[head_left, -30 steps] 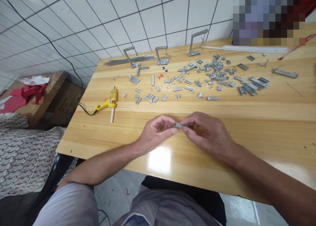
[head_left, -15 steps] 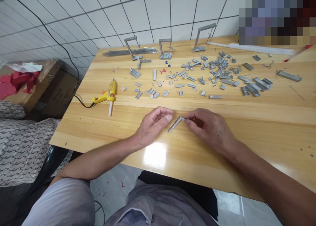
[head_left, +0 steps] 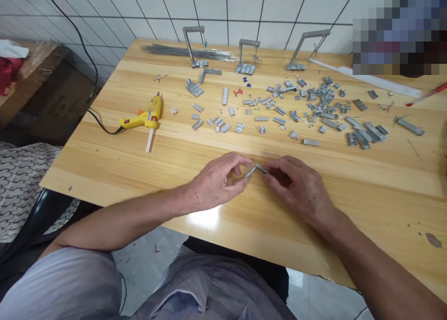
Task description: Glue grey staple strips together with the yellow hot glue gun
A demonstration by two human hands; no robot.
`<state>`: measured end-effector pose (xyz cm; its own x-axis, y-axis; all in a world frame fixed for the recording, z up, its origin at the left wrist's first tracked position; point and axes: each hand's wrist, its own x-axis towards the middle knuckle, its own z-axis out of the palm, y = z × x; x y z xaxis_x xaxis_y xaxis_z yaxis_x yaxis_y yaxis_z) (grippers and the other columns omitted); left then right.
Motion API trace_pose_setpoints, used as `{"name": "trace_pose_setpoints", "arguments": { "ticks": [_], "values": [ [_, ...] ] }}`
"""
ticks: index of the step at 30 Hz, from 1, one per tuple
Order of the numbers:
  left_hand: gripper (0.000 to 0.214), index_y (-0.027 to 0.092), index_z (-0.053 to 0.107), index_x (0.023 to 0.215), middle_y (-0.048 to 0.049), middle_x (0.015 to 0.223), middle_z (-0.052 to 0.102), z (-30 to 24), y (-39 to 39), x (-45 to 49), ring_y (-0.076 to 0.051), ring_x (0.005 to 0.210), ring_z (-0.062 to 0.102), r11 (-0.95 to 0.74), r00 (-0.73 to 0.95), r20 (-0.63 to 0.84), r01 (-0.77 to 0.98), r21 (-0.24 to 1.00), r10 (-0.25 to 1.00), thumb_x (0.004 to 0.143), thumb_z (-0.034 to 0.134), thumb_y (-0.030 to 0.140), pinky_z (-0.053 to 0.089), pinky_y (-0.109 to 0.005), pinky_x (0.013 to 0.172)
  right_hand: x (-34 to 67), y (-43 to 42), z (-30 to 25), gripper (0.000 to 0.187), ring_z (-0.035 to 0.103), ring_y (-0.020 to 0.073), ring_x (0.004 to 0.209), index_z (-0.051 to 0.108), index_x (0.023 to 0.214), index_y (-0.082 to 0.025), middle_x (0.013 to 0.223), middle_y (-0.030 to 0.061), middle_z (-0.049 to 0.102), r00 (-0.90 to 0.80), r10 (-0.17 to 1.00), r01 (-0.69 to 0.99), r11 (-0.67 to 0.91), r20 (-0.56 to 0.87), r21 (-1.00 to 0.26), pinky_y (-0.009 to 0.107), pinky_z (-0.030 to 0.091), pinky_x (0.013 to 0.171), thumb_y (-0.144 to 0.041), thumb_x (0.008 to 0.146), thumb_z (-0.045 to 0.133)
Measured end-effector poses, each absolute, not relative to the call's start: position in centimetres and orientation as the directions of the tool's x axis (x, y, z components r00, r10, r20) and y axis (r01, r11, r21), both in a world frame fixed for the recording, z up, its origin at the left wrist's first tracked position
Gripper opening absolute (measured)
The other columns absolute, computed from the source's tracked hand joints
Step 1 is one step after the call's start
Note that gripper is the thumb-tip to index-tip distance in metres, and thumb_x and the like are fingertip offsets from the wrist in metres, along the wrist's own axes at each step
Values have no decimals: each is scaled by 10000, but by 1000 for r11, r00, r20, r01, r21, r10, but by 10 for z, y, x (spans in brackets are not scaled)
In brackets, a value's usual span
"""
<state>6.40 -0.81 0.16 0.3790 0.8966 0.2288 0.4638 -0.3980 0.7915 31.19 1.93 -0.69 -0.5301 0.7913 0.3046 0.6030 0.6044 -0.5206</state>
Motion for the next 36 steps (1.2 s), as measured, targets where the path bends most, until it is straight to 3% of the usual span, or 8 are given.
{"name": "trace_pose_setpoints", "arguments": {
  "ticks": [3,8,12,24,30,36],
  "values": [
    [374,183,632,1265,-56,1030,704,4,-9,63,-164,877,666,-440,439,231,467,767,868,894,671,165,547,-292,822,313,19,-7,152,699,186,783,719,1093,-213,880,43,726,-531,791,604,605,305,-518,304,526,671,-209,972,627],
    [537,198,534,1405,-109,1295,667,11,-7,58,-216,1128,660,-401,564,70,489,775,823,887,625,89,553,-379,1019,318,19,-4,238,704,200,835,717,1165,-197,935,61,723,-568,778,593,614,270,-522,313,549,704,-175,949,621],
    [604,230,484,1465,-108,1322,653,13,-5,54,-225,1212,643,-400,624,37,453,797,780,900,586,43,551,-393,1054,320,19,-3,266,702,206,860,721,1163,-191,953,63,728,-592,763,589,629,258,-508,327,563,743,-138,930,605],
    [560,214,503,1457,-88,1252,684,14,-5,55,-192,1122,671,-401,601,30,495,771,799,932,601,43,575,-361,1011,314,20,-4,274,678,178,776,741,1162,-210,868,36,707,-579,758,572,640,301,-512,288,528,661,-120,946,599],
    [572,205,503,1460,-93,1284,681,11,-4,55,-186,1126,682,-390,592,17,509,767,806,926,643,56,573,-354,1028,316,19,-8,323,680,176,795,732,1240,-189,927,58,722,-577,757,572,643,307,-509,288,535,661,-120,951,606],
    [601,222,492,1480,-91,1307,680,12,-5,55,-191,1149,680,-383,593,15,500,777,805,925,642,48,569,-362,1037,316,17,-8,354,687,169,817,725,1287,-243,987,61,732,-591,753,565,642,288,-519,287,542,664,-138,976,594]
  ]
}}
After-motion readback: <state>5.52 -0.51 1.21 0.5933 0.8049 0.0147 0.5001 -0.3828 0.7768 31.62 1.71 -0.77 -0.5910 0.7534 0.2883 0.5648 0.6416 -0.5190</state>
